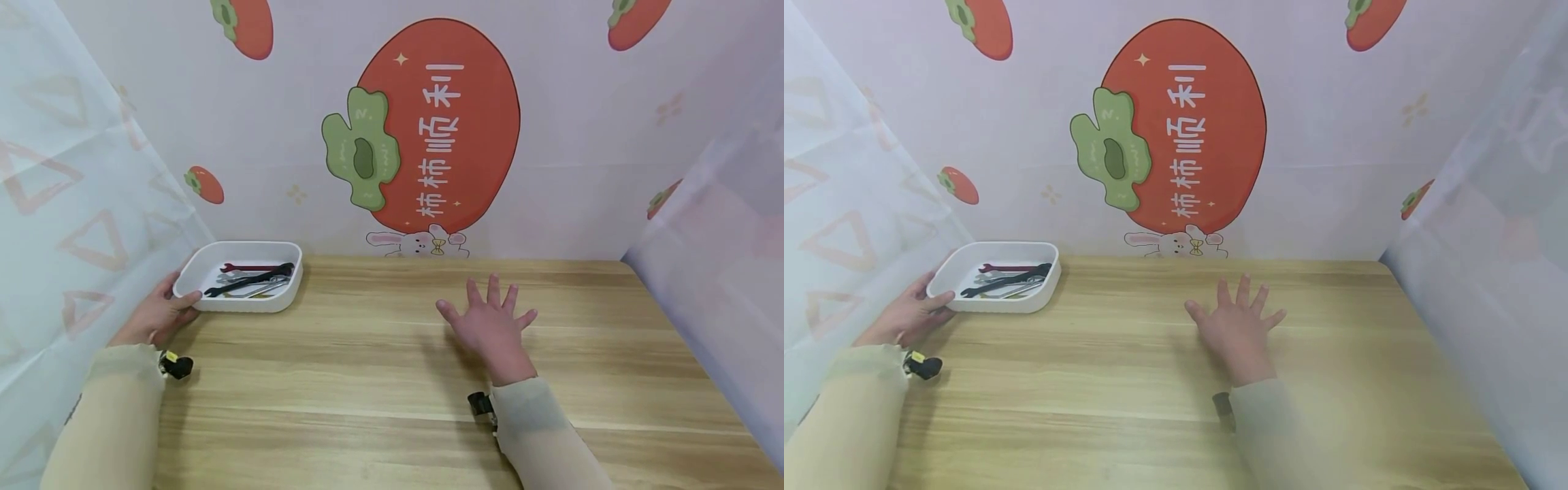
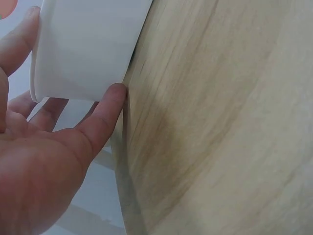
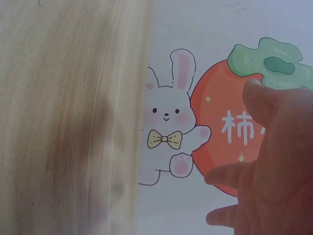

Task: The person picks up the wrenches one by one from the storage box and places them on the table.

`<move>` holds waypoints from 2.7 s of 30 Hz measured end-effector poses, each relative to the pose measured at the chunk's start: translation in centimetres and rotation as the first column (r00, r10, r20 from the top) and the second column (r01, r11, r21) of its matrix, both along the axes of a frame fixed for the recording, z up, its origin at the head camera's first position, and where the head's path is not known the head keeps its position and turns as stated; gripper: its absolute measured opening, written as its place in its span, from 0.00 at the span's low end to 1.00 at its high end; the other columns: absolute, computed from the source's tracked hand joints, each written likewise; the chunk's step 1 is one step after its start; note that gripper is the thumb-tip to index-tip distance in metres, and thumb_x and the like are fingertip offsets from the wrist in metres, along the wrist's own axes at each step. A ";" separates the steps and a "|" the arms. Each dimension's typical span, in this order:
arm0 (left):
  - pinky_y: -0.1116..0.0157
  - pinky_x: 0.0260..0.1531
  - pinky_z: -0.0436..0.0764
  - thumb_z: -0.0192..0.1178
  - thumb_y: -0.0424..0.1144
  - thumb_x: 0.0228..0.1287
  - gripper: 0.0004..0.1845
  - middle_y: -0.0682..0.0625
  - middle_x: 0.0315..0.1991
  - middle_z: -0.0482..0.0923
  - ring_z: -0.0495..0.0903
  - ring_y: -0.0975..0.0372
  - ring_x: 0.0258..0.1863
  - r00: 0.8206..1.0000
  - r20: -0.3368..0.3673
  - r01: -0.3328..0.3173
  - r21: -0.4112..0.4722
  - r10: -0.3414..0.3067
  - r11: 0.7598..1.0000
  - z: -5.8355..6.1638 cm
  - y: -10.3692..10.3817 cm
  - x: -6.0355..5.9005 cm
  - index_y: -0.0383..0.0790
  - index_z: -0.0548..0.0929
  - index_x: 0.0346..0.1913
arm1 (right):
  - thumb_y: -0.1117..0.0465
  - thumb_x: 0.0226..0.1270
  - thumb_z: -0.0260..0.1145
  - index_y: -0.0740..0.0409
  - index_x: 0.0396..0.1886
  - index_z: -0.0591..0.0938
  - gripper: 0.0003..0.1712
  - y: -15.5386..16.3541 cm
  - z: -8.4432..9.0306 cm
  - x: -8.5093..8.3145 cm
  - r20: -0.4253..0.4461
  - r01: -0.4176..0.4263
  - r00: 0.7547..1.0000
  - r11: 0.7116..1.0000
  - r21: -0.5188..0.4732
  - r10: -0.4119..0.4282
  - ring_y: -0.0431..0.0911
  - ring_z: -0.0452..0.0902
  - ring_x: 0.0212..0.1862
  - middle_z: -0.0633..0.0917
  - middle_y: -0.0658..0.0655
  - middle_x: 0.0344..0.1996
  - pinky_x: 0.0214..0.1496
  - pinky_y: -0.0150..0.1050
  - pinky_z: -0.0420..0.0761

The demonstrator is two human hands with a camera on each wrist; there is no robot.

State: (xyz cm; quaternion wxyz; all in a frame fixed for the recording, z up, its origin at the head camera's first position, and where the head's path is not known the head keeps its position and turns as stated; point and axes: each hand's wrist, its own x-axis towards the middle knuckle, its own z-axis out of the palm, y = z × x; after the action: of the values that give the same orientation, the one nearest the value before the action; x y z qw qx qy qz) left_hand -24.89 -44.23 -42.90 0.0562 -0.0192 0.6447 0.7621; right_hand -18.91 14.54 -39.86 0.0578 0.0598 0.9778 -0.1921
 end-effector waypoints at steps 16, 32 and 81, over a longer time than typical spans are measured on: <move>0.68 0.49 0.79 0.61 0.28 0.68 0.51 0.37 0.76 0.27 0.79 0.68 0.44 0.998 0.063 -0.021 -0.085 0.026 0.996 0.5 2.3 1.2 0.50 0.37 0.81 | 0.46 0.71 0.64 0.55 0.75 0.65 0.38 0.1 -1.1 -1.6 0.101 0.135 0.991 0.683 -0.718 -0.090 0.59 0.69 0.64 0.69 0.62 0.68 0.59 0.55 0.75; 0.68 0.46 0.80 0.63 0.27 0.66 0.54 0.37 0.74 0.32 0.79 0.67 0.40 0.996 0.080 -0.037 -0.097 0.045 0.995 0.4 5.7 1.6 0.44 0.33 0.79 | 0.56 0.71 0.65 0.64 0.69 0.69 0.31 -0.7 -2.7 -2.0 0.275 0.277 0.961 0.221 -0.935 -0.037 0.61 0.73 0.61 0.75 0.68 0.61 0.53 0.54 0.80; 0.58 0.45 0.80 0.74 0.41 0.57 0.52 0.30 0.64 0.61 0.73 0.45 0.52 0.994 0.067 0.111 -0.567 -0.089 0.816 0.1 23.8 3.5 0.32 0.46 0.72 | 0.63 0.71 0.64 0.65 0.64 0.75 0.24 -1.6 -2.5 -2.8 0.351 0.353 0.935 0.178 -0.918 -0.046 0.56 0.76 0.51 0.77 0.67 0.55 0.49 0.47 0.83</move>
State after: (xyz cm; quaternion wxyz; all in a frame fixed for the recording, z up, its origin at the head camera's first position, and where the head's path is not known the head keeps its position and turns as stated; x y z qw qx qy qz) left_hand -21.42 -20.42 -42.76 0.0999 -0.0154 0.8419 0.5301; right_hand -21.74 12.97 -42.40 0.1757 0.1615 0.6053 -0.7594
